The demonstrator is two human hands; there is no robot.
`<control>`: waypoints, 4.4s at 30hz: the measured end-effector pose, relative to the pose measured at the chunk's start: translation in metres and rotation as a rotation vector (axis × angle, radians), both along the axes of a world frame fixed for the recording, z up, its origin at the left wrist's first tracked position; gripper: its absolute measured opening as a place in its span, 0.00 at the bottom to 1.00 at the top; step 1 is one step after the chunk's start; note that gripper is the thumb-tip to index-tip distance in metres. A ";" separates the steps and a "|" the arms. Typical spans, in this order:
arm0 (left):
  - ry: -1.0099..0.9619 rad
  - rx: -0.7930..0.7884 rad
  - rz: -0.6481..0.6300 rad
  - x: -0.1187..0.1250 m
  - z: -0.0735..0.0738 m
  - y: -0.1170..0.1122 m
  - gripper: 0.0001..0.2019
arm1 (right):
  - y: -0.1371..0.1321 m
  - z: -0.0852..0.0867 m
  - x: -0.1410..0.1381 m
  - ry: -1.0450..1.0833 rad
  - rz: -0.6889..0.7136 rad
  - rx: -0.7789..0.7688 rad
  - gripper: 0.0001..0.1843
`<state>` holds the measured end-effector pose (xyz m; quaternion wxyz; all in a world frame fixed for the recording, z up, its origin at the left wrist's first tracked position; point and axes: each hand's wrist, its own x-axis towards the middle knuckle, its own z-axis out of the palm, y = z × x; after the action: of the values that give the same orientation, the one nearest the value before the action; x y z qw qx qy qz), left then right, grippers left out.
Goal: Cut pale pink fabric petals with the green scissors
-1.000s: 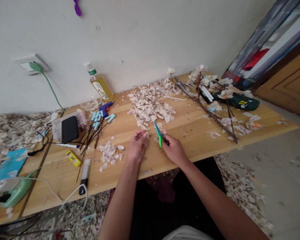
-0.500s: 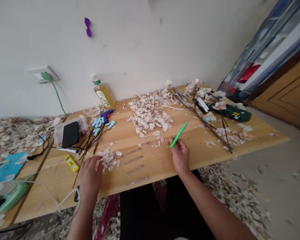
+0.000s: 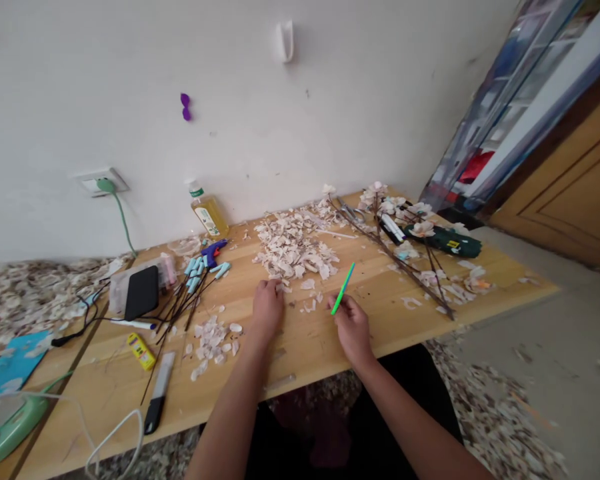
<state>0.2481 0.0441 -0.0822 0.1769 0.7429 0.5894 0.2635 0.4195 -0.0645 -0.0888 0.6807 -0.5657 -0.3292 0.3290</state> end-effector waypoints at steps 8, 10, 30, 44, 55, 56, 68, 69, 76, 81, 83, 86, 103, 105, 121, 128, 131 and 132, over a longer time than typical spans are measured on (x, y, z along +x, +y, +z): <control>-0.327 -0.013 -0.031 -0.002 0.002 0.000 0.08 | 0.002 -0.002 -0.001 -0.041 0.064 0.038 0.16; -0.489 -0.112 -0.039 0.001 0.002 -0.006 0.12 | 0.003 -0.005 -0.002 -0.119 0.113 -0.003 0.17; -1.465 -0.475 0.022 0.001 0.004 -0.023 0.15 | 0.004 -0.022 -0.011 -1.110 0.195 -0.129 0.21; -1.580 -0.396 0.103 -0.003 0.006 -0.023 0.19 | 0.004 -0.020 -0.014 -1.107 0.177 -0.090 0.21; -1.156 -0.344 0.089 0.003 -0.005 -0.027 0.14 | 0.005 -0.019 -0.012 -1.066 0.186 -0.130 0.19; -1.130 -0.352 0.071 0.004 -0.004 -0.028 0.13 | 0.005 -0.019 -0.011 -1.064 0.193 -0.134 0.18; -1.019 -0.420 -0.141 -0.002 0.003 -0.029 0.09 | 0.006 -0.019 -0.011 -0.997 0.195 -0.148 0.15; -1.007 -0.425 -0.160 -0.003 0.003 -0.029 0.09 | 0.006 -0.019 -0.011 -0.992 0.190 -0.146 0.15; -0.940 -0.466 -0.199 -0.006 -0.001 -0.027 0.12 | 0.005 -0.018 -0.010 -0.976 0.217 -0.165 0.13; -1.135 -0.557 -0.205 -0.005 0.004 -0.030 0.12 | 0.004 -0.016 -0.009 -0.944 0.257 -0.199 0.10; -1.217 -0.610 -0.193 -0.005 0.007 -0.031 0.13 | 0.003 -0.017 -0.009 -0.923 0.250 -0.198 0.11; -1.284 -0.648 -0.163 -0.004 0.008 -0.031 0.15 | 0.003 -0.021 -0.007 -0.850 0.208 -0.198 0.14; -1.356 -0.477 0.085 -0.003 0.006 -0.026 0.20 | -0.008 -0.012 -0.016 -0.999 0.405 0.026 0.20; -1.411 -0.497 0.046 -0.003 0.008 -0.027 0.19 | -0.009 -0.011 -0.014 -0.897 0.382 0.046 0.18; -1.604 -0.679 -0.088 -0.003 0.009 -0.031 0.13 | -0.005 -0.014 -0.012 -0.840 0.288 -0.059 0.11; -1.637 -0.603 -0.095 0.002 0.003 -0.030 0.12 | -0.003 -0.009 -0.015 -0.968 0.365 -0.071 0.10; -1.705 -0.574 -0.056 0.003 0.002 -0.028 0.15 | -0.002 -0.010 -0.017 -0.999 0.361 -0.105 0.09; -1.723 -0.572 -0.040 0.003 0.002 -0.028 0.16 | -0.001 -0.010 -0.017 -1.000 0.349 -0.111 0.09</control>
<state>0.2513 0.0165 -0.0797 0.7386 0.2264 0.2831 0.5684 0.4021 -0.0657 -0.0989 0.3449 -0.6255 -0.6848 0.1445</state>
